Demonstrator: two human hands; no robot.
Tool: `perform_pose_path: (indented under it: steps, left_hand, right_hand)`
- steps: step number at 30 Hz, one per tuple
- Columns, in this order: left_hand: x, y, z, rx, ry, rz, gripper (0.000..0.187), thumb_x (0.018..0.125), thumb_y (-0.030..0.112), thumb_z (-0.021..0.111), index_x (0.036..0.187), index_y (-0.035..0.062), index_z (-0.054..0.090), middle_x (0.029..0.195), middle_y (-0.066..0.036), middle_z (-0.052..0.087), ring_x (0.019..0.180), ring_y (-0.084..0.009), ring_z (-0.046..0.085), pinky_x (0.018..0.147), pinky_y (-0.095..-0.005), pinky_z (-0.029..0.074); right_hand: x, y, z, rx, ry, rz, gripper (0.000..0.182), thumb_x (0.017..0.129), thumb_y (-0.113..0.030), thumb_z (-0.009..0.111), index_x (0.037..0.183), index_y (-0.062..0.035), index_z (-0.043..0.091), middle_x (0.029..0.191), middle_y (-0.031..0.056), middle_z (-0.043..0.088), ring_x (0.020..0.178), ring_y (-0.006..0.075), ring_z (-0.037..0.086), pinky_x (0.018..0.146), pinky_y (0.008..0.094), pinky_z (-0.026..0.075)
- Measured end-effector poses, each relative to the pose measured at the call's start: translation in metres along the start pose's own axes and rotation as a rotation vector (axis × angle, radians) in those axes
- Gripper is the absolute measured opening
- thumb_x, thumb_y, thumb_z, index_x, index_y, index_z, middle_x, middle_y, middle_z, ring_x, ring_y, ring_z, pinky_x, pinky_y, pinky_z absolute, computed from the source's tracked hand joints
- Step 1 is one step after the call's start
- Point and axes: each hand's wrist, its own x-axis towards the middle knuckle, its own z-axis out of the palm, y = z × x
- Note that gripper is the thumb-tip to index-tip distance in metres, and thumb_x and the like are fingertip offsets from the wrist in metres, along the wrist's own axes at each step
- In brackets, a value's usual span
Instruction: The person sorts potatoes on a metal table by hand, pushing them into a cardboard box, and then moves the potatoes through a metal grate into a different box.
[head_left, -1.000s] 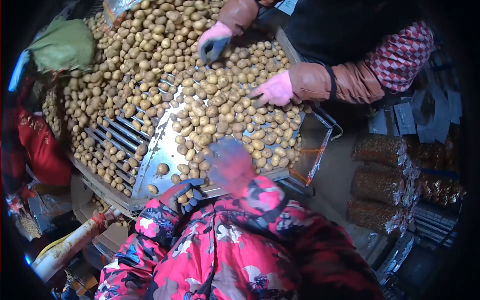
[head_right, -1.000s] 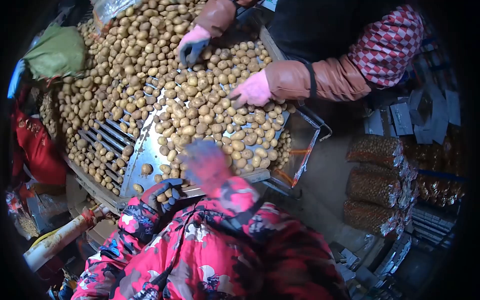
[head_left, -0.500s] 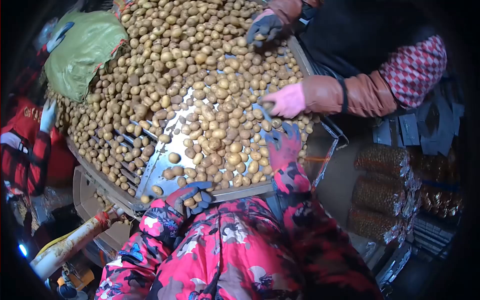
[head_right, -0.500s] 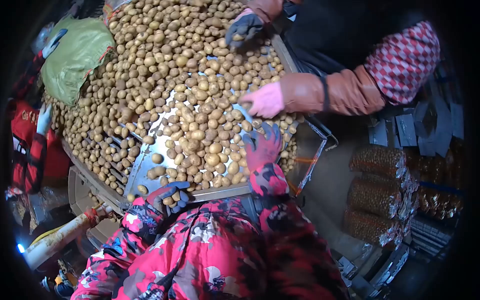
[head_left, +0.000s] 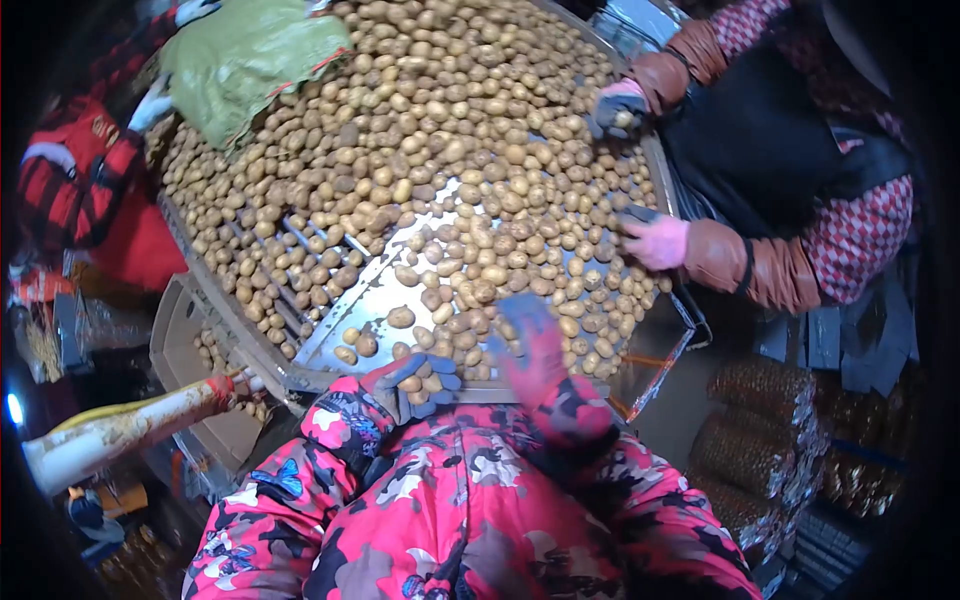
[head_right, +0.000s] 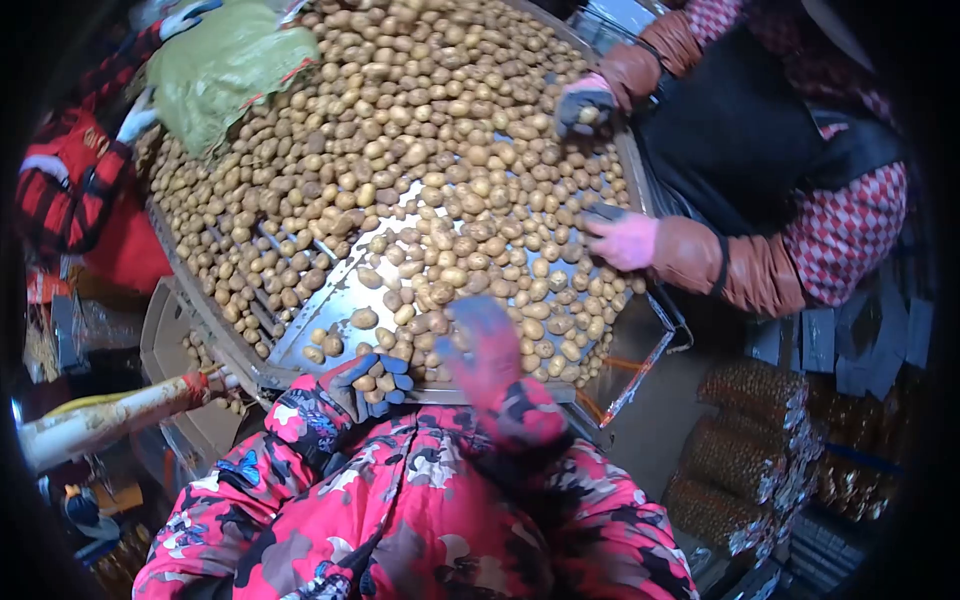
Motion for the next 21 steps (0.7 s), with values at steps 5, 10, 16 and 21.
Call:
perform_pose_path:
  steps: [5, 10, 16, 21]
  left_hand:
    - [-0.043, -0.011, -0.042, -0.144, 0.027, 0.140, 0.059, 0.104, 0.053, 0.048, 0.127, 0.0008, 0.062, 0.122, -0.020, 0.068, 0.100, -0.0294, 0.070, 0.066, -0.0317, 0.056]
    - [-0.108, -0.043, -0.089, -0.182, 0.140, 0.358, 0.053, 0.101, 0.050, 0.055, 0.120, 0.0005, 0.064, 0.114, -0.022, 0.067, 0.093, -0.0318, 0.067, 0.067, -0.0378, 0.057]
    - [-0.190, -0.073, -0.123, -0.556, 0.456, 0.834, 0.041, 0.098, 0.043, 0.061, 0.125, 0.0127, 0.068, 0.127, -0.016, 0.066, 0.112, -0.0383, 0.065, 0.083, -0.0505, 0.057]
    - [-0.264, -0.089, -0.150, -0.998, 0.353, 1.098, 0.048, 0.104, 0.044, 0.052, 0.140, 0.0140, 0.060, 0.138, -0.014, 0.061, 0.127, -0.0385, 0.055, 0.091, -0.0464, 0.052]
  right_hand:
    - [0.008, 0.050, -0.002, -0.252, 0.076, 0.007, 0.051, 0.087, -0.024, 0.075, 0.130, -0.0023, 0.059, 0.129, 0.0221, 0.060, 0.122, 0.0429, 0.055, 0.106, 0.0525, 0.044]
    - [0.005, 0.021, 0.028, -0.191, -0.022, -0.085, 0.057, 0.088, -0.025, 0.074, 0.138, -0.0041, 0.057, 0.138, 0.0220, 0.057, 0.132, 0.0425, 0.050, 0.111, 0.0526, 0.039]
    - [-0.010, -0.012, 0.053, -0.207, -0.126, -0.198, 0.054, 0.089, -0.024, 0.072, 0.137, -0.0054, 0.057, 0.136, 0.0220, 0.057, 0.130, 0.0423, 0.050, 0.109, 0.0531, 0.040]
    - [-0.018, -0.035, 0.054, -0.126, -0.225, -0.258, 0.046, 0.088, -0.023, 0.072, 0.129, -0.0051, 0.061, 0.130, 0.0203, 0.059, 0.125, 0.0420, 0.054, 0.107, 0.0528, 0.041]
